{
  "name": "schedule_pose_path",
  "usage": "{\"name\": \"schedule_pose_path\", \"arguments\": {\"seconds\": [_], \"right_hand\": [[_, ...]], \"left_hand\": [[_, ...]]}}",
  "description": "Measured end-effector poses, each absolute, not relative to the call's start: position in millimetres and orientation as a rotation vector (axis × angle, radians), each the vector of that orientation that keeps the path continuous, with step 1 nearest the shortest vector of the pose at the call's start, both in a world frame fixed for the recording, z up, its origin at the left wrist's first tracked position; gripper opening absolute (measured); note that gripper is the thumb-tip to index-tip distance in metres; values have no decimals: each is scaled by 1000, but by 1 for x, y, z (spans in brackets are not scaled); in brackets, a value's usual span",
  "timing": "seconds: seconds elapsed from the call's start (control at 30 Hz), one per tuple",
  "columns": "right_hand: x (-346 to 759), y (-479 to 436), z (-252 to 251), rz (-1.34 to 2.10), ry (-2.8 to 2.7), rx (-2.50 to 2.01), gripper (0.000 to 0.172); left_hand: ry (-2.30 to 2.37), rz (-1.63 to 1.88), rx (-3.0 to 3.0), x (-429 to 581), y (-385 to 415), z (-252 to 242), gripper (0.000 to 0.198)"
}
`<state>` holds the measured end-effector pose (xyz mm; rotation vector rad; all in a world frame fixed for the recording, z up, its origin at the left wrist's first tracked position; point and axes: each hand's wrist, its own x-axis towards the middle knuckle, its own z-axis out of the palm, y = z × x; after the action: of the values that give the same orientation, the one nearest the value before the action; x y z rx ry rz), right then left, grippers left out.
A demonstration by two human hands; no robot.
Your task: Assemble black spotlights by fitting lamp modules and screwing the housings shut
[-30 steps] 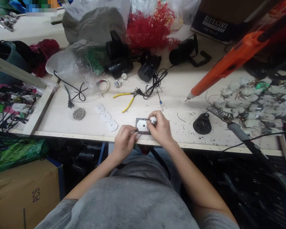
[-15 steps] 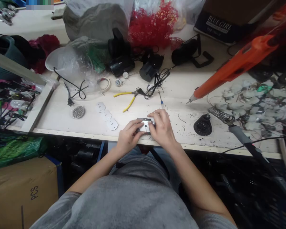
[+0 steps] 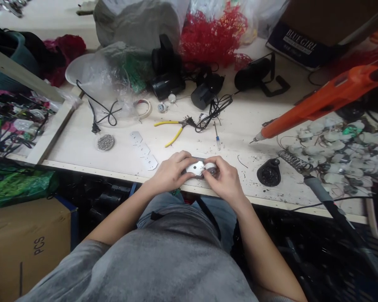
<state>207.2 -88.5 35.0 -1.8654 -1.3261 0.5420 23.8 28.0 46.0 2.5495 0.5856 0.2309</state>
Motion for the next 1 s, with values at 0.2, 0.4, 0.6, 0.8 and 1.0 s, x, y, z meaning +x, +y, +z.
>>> {"name": "schedule_pose_path", "arguments": {"seconds": [0.2, 0.4, 0.6, 0.8, 1.0], "right_hand": [[202, -87, 35, 395, -1289, -1870, 18], [201, -90, 41, 520, -1416, -1761, 37], [208, -87, 45, 449, -1619, -1652, 18], [202, -77, 57, 361, -1904, -1616, 25], [198, -58, 57, 388, -2203, -1435, 34]], "left_hand": [[563, 412, 2416, 22, 33, 29, 36], [758, 558, 2140, 28, 23, 16, 42], [733, 599, 2149, 26, 21, 15, 48], [749, 666, 2186, 24, 17, 12, 52], [742, 677, 2176, 27, 7, 12, 51]]}}
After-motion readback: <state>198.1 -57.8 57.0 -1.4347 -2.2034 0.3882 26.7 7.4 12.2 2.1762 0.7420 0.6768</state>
